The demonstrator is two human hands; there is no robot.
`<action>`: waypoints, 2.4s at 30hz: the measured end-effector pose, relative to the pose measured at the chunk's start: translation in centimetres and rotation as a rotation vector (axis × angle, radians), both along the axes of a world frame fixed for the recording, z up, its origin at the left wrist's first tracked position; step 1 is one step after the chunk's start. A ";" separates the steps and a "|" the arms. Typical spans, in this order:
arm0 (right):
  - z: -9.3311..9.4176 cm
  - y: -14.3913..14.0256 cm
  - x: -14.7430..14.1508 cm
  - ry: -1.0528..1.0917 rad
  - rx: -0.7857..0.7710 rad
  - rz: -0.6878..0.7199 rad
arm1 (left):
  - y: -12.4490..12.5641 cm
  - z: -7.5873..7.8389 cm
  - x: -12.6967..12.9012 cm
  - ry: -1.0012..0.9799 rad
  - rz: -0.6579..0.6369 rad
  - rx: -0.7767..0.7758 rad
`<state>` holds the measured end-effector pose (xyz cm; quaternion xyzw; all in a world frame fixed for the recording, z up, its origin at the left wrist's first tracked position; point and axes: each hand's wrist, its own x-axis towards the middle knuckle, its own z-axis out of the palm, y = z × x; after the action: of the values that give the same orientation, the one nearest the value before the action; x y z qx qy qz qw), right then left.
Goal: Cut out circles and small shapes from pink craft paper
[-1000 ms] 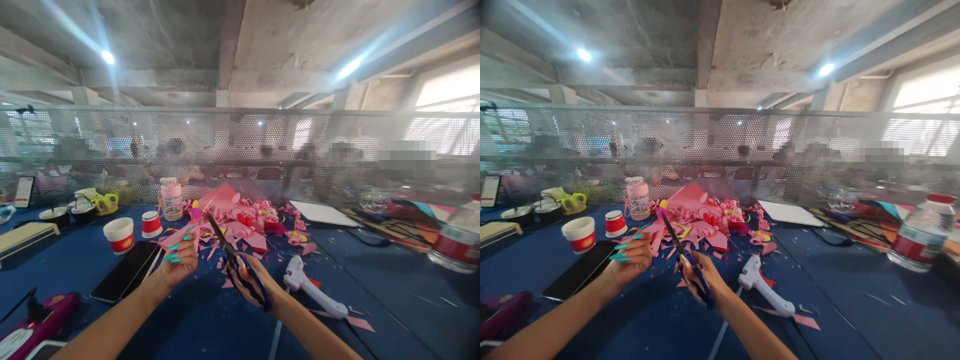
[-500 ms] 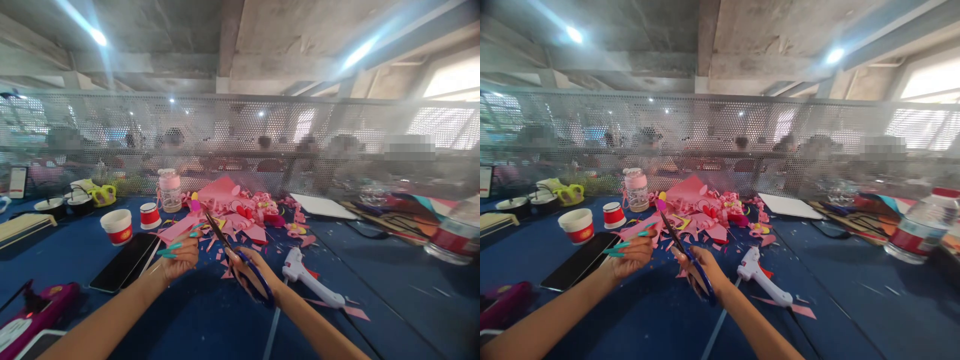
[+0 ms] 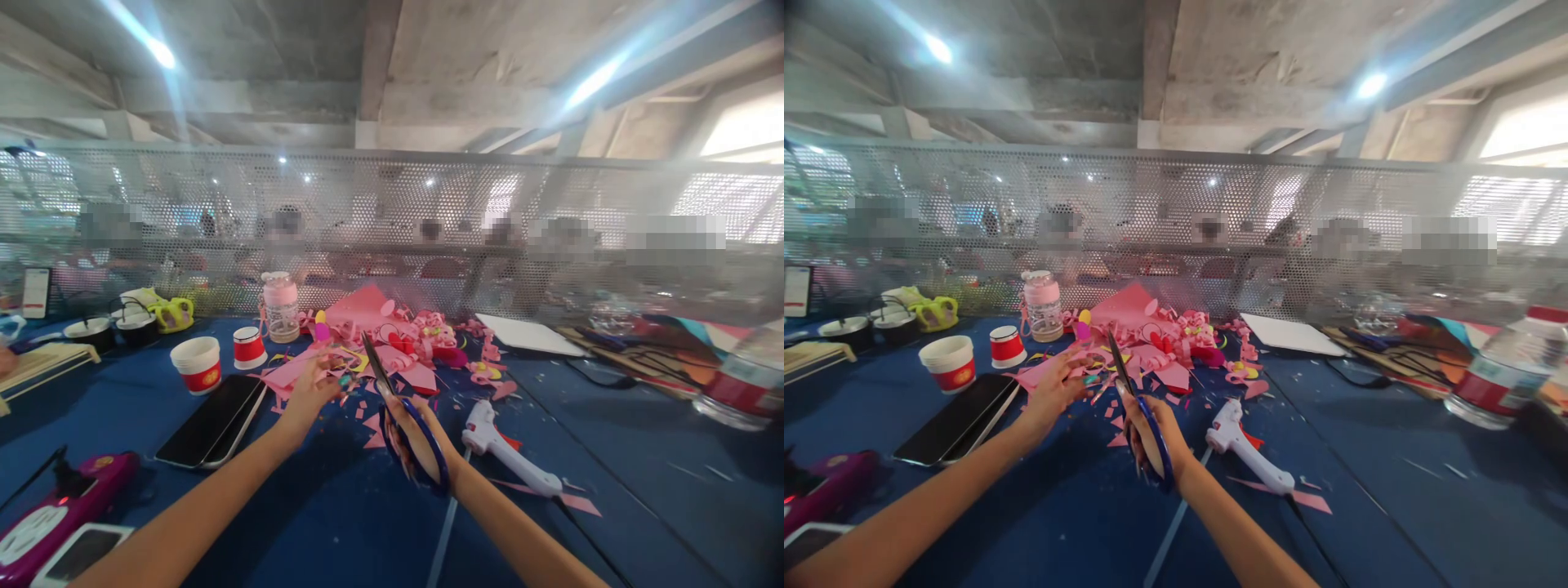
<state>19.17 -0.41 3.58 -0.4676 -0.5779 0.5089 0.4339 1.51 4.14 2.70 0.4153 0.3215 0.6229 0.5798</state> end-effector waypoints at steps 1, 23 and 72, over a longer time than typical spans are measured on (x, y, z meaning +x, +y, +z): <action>0.1 -0.1 -0.1 -0.003 -0.001 -0.003 | -0.1 -0.2 0.2 0.053 0.013 0.088; 0.7 -1.0 -0.8 0.041 -0.022 -0.017 | 0.0 0.3 -0.2 -0.129 0.187 0.211; 0.2 -0.9 -0.7 -0.092 0.031 -0.018 | -0.5 1.4 -0.5 0.151 0.256 0.251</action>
<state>18.43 -1.33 3.81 -0.4890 -0.6008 0.4739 0.4187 0.98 3.67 4.13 0.4854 0.3340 0.6939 0.4139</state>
